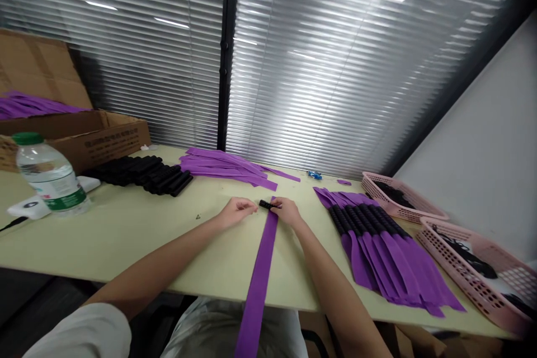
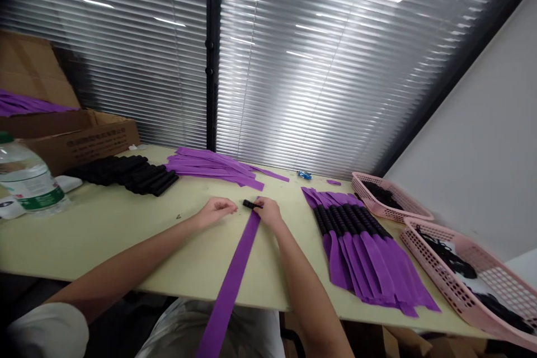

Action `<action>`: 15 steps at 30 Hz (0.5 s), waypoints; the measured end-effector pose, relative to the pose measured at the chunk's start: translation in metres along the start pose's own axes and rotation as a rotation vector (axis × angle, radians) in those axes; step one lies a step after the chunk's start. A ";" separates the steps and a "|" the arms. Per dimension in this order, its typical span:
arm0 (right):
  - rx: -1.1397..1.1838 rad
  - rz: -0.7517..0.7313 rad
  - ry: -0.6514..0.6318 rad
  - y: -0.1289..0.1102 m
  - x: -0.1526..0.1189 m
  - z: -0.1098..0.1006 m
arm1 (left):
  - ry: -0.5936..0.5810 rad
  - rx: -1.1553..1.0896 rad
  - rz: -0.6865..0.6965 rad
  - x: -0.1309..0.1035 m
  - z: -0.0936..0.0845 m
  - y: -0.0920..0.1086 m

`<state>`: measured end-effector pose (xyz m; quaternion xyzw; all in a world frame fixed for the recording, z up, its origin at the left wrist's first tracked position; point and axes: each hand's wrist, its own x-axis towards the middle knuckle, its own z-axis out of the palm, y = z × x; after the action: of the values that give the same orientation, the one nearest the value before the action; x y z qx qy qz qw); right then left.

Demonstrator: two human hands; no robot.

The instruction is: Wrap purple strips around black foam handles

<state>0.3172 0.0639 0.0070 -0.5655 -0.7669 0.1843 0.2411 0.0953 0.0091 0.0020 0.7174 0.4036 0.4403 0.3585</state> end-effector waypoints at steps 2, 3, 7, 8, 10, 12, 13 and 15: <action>0.057 -0.100 -0.039 -0.016 -0.006 0.011 | 0.079 0.033 0.004 0.005 -0.005 -0.006; 0.085 -0.155 -0.059 -0.024 -0.010 0.017 | 0.097 0.055 0.006 0.007 -0.008 -0.009; 0.180 -0.351 -0.139 -0.052 -0.021 0.037 | 0.101 0.190 -0.007 0.014 -0.017 -0.023; 0.197 -0.386 -0.155 -0.056 -0.023 0.040 | 0.105 0.235 -0.021 0.016 -0.019 -0.027; 0.222 -0.434 -0.167 -0.062 -0.024 0.045 | 0.106 0.331 -0.058 0.020 -0.023 -0.035; 0.232 -0.464 -0.162 -0.063 -0.025 0.048 | 0.069 0.416 -0.091 0.023 -0.026 -0.040; 0.235 -0.476 -0.160 -0.063 -0.025 0.048 | 0.043 0.450 -0.105 0.024 -0.028 -0.042; 0.238 -0.502 -0.162 -0.063 -0.026 0.049 | 0.003 0.503 -0.127 0.024 -0.031 -0.044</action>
<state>0.2468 0.0204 -0.0021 -0.3090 -0.8727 0.2521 0.2817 0.0624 0.0535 -0.0171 0.7566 0.5452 0.3038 0.1951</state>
